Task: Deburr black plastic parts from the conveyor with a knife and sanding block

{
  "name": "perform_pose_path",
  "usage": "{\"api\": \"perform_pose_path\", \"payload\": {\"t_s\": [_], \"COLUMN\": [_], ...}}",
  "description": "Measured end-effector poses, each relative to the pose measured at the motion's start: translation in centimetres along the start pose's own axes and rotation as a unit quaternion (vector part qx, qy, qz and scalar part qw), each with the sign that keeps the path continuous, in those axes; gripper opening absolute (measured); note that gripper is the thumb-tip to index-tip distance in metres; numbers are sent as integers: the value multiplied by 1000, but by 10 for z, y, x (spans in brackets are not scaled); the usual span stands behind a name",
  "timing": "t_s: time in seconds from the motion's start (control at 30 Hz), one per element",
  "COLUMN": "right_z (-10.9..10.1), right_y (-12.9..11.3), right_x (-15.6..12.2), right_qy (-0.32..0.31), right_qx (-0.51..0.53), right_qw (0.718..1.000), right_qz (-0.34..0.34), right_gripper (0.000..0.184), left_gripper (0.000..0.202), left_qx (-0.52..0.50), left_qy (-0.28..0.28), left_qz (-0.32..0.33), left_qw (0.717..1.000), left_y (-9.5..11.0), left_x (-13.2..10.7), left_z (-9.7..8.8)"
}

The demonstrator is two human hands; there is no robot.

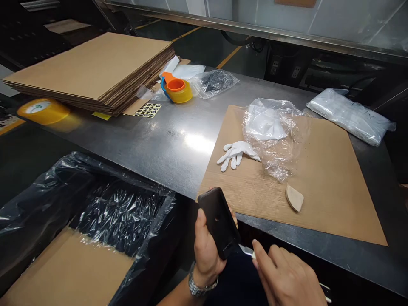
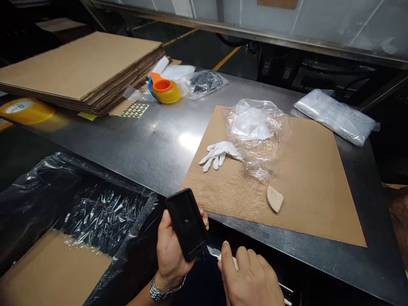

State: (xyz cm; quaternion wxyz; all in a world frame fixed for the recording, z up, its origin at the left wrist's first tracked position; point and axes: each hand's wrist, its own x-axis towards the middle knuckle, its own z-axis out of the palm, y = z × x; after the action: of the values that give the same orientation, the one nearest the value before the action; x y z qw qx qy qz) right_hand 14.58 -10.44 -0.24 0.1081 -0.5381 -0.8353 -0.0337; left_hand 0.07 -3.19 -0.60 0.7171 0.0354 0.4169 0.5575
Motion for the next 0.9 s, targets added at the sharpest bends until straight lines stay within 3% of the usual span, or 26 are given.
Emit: {"api": "perform_pose_path", "payload": {"t_s": [0.2,0.4,0.7,0.9], "right_z": [1,-1,1,1], "right_y": [0,5,3,2], "right_x": [1,8,7,8], "right_qy": [29,51,2,12], "right_qx": [-31,63,86,47], "right_qw": [999,997,996,999], "right_qz": [2,-4,16,12], "right_gripper": [26,31,32,34], "left_gripper": [47,49,51,49], "left_qx": [14,39,107,118], "left_qy": [6,14,18,13], "left_qz": [-19,-68,-62,-44], "left_qw": [1000,997,992,992], "left_y": [0,3,2,2], "left_x": [2,4,4,5], "left_z": [0,1,-3,-1]}}
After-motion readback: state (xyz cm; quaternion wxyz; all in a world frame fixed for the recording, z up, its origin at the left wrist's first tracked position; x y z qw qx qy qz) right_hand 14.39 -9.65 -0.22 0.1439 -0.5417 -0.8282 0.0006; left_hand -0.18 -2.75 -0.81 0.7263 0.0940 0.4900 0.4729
